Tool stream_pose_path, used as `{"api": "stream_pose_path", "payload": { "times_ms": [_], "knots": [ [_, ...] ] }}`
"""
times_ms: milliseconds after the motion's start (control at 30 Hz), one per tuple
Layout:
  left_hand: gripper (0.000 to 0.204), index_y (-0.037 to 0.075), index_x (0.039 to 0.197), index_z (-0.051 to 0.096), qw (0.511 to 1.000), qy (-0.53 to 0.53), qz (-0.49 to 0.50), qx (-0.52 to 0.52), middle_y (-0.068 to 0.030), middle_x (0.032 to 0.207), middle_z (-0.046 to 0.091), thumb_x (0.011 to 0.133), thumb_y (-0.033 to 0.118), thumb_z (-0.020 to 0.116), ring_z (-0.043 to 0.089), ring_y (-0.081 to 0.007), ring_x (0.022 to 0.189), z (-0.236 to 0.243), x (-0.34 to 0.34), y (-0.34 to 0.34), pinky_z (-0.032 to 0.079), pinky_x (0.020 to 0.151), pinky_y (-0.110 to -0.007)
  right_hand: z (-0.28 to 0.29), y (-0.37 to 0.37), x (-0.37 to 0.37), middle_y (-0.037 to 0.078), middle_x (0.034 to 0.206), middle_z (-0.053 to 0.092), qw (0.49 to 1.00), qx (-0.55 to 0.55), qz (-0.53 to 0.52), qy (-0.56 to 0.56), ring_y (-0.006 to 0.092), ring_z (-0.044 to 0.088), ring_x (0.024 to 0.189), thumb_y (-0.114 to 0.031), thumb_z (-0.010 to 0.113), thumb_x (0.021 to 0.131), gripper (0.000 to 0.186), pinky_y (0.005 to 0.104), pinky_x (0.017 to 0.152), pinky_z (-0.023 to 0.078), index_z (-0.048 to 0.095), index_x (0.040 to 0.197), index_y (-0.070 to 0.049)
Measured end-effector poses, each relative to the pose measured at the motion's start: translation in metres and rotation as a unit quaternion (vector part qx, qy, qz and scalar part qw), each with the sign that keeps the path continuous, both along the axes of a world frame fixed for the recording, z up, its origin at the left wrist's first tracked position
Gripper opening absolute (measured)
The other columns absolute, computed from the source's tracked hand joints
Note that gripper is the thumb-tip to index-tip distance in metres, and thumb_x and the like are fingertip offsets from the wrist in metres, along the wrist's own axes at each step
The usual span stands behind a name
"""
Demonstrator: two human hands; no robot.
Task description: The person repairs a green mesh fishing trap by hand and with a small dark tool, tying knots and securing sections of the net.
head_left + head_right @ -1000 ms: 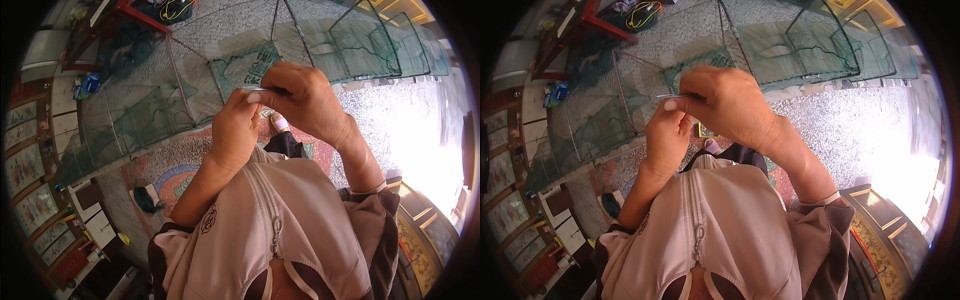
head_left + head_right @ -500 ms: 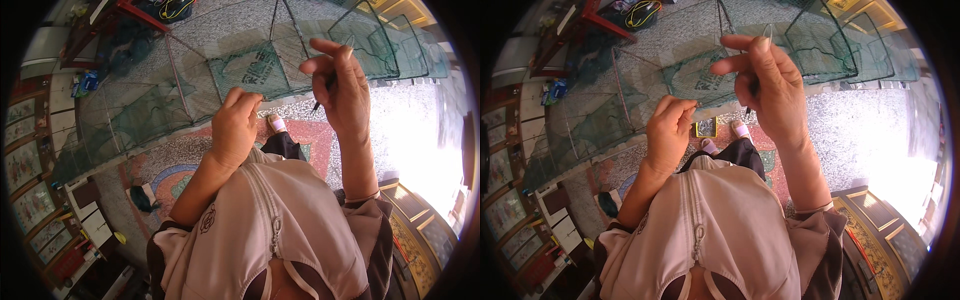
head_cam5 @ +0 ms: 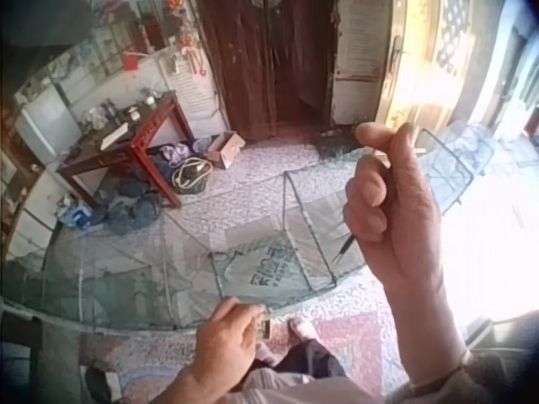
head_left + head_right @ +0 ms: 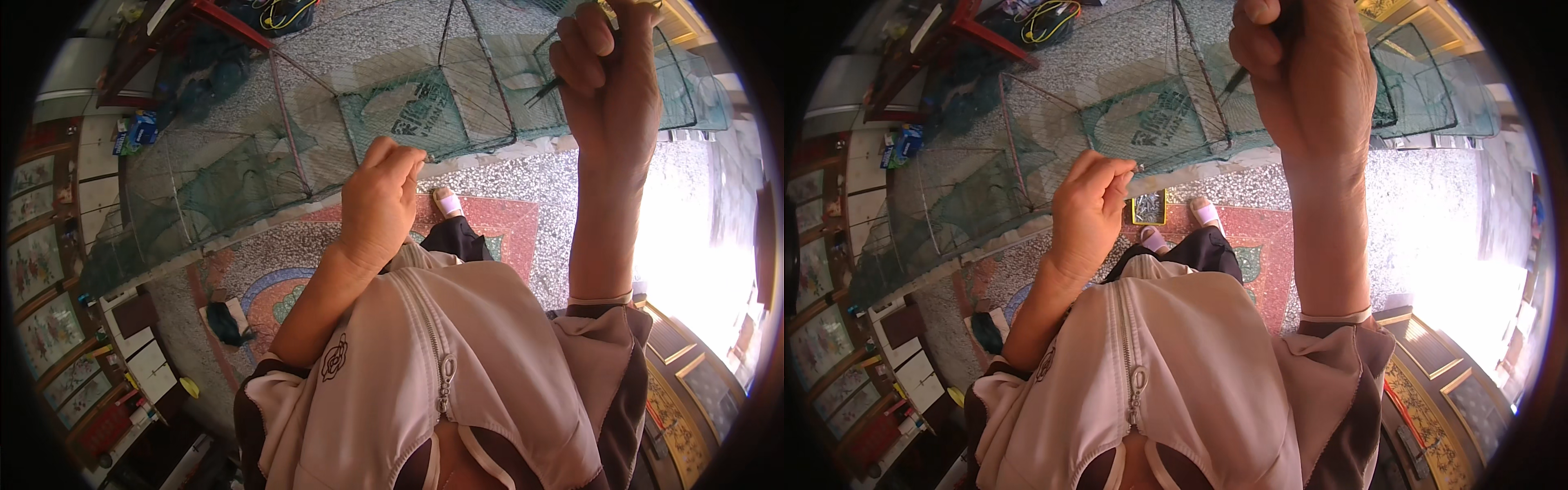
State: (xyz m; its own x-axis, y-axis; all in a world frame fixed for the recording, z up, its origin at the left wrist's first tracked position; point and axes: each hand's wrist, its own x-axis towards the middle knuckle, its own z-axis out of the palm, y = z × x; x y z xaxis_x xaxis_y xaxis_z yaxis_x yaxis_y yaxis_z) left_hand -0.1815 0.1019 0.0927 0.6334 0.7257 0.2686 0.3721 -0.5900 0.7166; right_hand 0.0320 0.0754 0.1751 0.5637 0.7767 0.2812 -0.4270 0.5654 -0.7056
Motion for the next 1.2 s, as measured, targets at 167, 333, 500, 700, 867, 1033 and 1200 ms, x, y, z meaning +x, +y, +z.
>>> {"api": "stream_pose_path", "payload": {
  "times_ms": [167,333,500,700,867,1033,1200],
  "knots": [
    [0.011,0.0,0.092,0.063,1.0,-0.007,0.003,0.0,-0.0101,0.081,0.057,0.083,-0.005,0.061,0.061,-0.0223,0.068,0.001,-0.001,0.0,0.049,0.06,-0.03,0.006,0.016,-0.004,-0.002,0.062,0.048,0.995,0.05,0.044,-0.074,0.0047,0.034,0.044,-0.037,0.033,0.102,0.041,0.0184,0.038,0.028,0.053,0.116,-0.005],
    [0.008,0.001,0.091,0.063,1.0,-0.004,0.006,0.007,-0.0091,0.08,0.057,0.083,-0.001,0.064,0.059,-0.0223,0.065,0.0,0.002,0.0,0.046,0.057,-0.03,0.018,0.025,-0.025,-0.002,0.059,0.047,0.996,0.048,0.062,-0.041,0.0045,0.034,0.041,-0.04,0.029,0.102,0.047,0.018,0.037,0.028,0.053,0.116,-0.003],
    [0.007,0.002,0.09,0.063,1.0,0.002,0.01,0.006,-0.0084,0.08,0.057,0.083,0.001,0.065,0.058,-0.0217,0.064,0.002,0.002,0.0,0.045,0.056,-0.03,0.038,0.03,-0.04,-0.002,0.054,0.047,0.987,0.055,0.116,-0.098,0.0036,0.031,0.039,-0.046,0.025,0.101,0.054,0.0178,0.036,0.027,0.057,0.113,-0.004],
    [0.007,0.002,0.09,0.063,1.0,0.001,0.016,0.004,-0.008,0.081,0.057,0.084,0.0,0.063,0.057,-0.0204,0.064,0.003,0.003,-0.001,0.045,0.057,-0.028,0.038,0.03,-0.038,-0.002,0.053,0.047,0.979,0.065,0.136,-0.135,0.0035,0.031,0.038,-0.047,0.025,0.101,0.055,0.0178,0.036,0.027,0.058,0.112,-0.004],
    [0.008,0.002,0.09,0.064,1.0,-0.015,0.006,0.018,-0.008,0.082,0.057,0.084,-0.002,0.063,0.058,-0.0202,0.066,-0.001,0.004,0.0,0.046,0.058,-0.028,0.028,0.028,-0.015,-0.003,0.054,0.045,0.981,0.093,0.12,-0.118,0.0026,0.032,0.039,-0.042,0.024,0.103,0.051,0.0171,0.035,0.029,0.054,0.117,-0.004],
    [0.007,0.003,0.09,0.063,1.0,-0.008,0.004,0.019,-0.0078,0.082,0.058,0.084,0.0,0.063,0.059,-0.0231,0.068,0.0,0.004,0.0,0.047,0.059,-0.031,0.023,0.034,-0.013,-0.003,0.055,0.047,0.968,0.145,0.178,-0.099,0.0031,0.036,0.04,-0.04,0.026,0.103,0.048,0.0168,0.037,0.032,0.054,0.117,-0.004],
    [0.007,0.004,0.091,0.063,0.999,0.023,0.014,0.021,-0.0068,0.084,0.059,0.084,0.004,0.064,0.059,-0.0187,0.074,0.002,0.005,0.003,0.046,0.065,-0.028,0.049,0.009,-0.049,-0.001,0.06,0.053,0.952,0.025,0.291,-0.089,0.0039,0.041,0.045,-0.039,0.039,0.1,0.041,0.0177,0.042,0.034,0.061,0.103,-0.005]
  ]
}}
